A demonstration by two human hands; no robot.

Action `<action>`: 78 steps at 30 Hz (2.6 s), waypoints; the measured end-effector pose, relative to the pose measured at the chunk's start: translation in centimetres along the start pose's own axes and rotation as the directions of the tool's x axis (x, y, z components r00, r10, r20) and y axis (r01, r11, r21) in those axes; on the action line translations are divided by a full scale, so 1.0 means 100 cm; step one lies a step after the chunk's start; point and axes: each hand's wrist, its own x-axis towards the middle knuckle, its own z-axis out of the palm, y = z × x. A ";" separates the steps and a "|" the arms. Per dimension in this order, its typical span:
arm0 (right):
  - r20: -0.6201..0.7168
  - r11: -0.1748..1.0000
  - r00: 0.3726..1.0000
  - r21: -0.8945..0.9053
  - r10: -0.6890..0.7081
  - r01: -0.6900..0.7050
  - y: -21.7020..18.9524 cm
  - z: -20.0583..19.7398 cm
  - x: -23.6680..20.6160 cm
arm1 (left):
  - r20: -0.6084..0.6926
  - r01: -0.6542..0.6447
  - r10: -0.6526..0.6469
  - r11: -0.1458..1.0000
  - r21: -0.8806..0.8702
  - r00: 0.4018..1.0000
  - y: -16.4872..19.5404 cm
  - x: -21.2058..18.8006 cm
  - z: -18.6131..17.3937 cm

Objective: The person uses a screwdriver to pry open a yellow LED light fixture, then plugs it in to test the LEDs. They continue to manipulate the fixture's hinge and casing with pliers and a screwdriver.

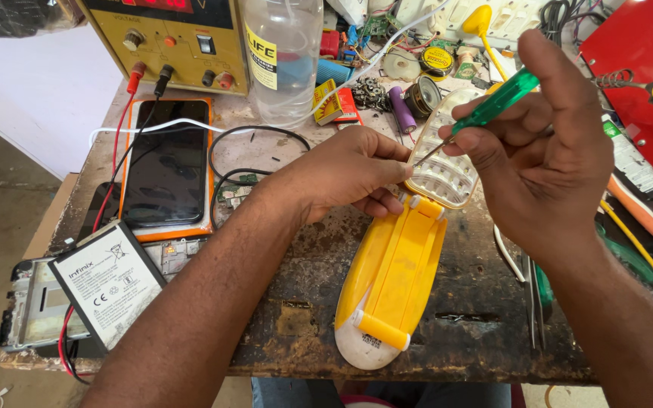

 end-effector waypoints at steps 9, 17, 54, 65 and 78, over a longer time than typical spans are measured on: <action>-0.016 0.998 0.999 0.059 0.039 -0.038 0.003 0.003 -0.001 | 0.012 -0.011 0.012 1.000 -0.006 1.000 -0.003 0.001 -0.001; -0.049 0.983 0.992 0.148 0.119 -0.111 0.009 0.003 -0.001 | -0.007 -0.007 0.007 1.000 -0.010 1.000 -0.002 0.002 0.000; 0.141 0.827 0.990 -0.556 -0.007 0.085 -0.036 -0.020 0.037 | -0.112 -0.078 0.087 0.993 0.085 0.990 -0.002 -0.001 0.016; 0.291 0.776 0.956 -0.594 -0.041 0.214 -0.025 -0.028 0.053 | -0.194 -0.154 0.184 0.975 0.159 0.964 -0.005 -0.001 0.024; 0.390 0.789 0.921 -0.560 -0.019 0.254 -0.031 -0.031 0.061 | -0.216 -0.123 0.146 0.986 0.116 0.965 -0.006 -0.002 0.027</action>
